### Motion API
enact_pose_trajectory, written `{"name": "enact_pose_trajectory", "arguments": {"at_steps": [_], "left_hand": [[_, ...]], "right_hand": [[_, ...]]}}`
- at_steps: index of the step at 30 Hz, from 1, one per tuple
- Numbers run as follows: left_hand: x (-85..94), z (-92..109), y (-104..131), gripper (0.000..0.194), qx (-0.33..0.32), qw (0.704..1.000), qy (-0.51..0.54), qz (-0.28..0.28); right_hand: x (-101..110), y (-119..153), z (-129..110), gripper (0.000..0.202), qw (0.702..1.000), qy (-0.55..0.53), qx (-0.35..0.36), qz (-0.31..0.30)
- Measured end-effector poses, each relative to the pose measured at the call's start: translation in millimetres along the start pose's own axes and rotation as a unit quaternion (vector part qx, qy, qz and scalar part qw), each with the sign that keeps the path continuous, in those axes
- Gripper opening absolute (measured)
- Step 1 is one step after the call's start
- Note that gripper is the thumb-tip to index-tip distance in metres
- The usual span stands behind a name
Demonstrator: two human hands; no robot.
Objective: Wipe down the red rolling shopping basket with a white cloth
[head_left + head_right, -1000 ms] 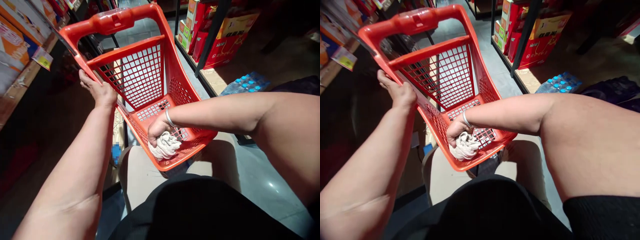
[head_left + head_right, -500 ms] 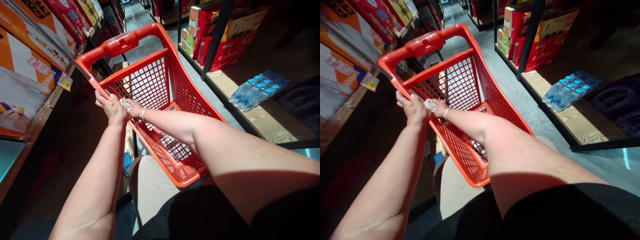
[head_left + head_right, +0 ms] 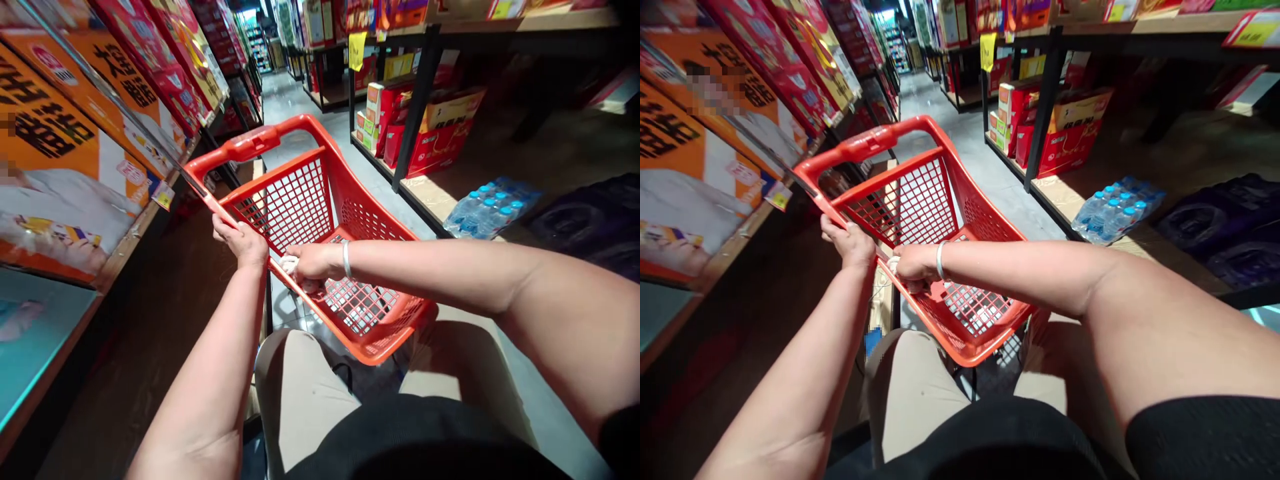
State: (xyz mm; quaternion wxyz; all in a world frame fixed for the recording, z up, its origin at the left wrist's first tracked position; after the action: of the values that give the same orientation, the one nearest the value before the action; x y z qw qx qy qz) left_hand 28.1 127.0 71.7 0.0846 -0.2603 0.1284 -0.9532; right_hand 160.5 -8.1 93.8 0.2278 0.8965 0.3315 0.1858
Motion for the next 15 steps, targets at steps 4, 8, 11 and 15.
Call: {"name": "enact_pose_trajectory", "arguments": {"at_steps": [4,8,11,15], "left_hand": [[0.4,9.8,12.1,0.079,0.018,1.0,-0.003,0.006],[13.5,8.5,9.2,0.094,0.034,0.999,-0.018,-0.024],[37.0,10.5,-4.8,0.123,-0.002,0.991,-0.125,-0.05],[64.2,15.3,-26.1,0.146,-0.024,0.966,-0.22,-0.133]], "right_hand": [[-15.9,31.5,-11.3,0.044,0.942,0.276,0.138,0.135],[-33.2,43.6,8.4,0.057,0.858,0.457,0.132,0.194],[-27.6,40.0,19.4,0.047,0.844,0.476,0.167,0.181],[-4.5,38.5,28.5,0.044,0.831,0.477,0.238,0.158]]}}
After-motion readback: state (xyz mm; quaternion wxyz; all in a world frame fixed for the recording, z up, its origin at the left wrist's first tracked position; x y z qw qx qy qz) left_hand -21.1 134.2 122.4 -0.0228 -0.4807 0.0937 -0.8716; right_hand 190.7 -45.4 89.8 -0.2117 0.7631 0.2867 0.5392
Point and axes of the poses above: each hand's wrist, its own y-axis away from the middle knuckle, its own x-axis out of the back of the hand, z = x × y, the point moved 3 cm from there along -y, towards the middle knuckle, and after that the axes turned 15 degrees about -z, right-handed, at the moved point
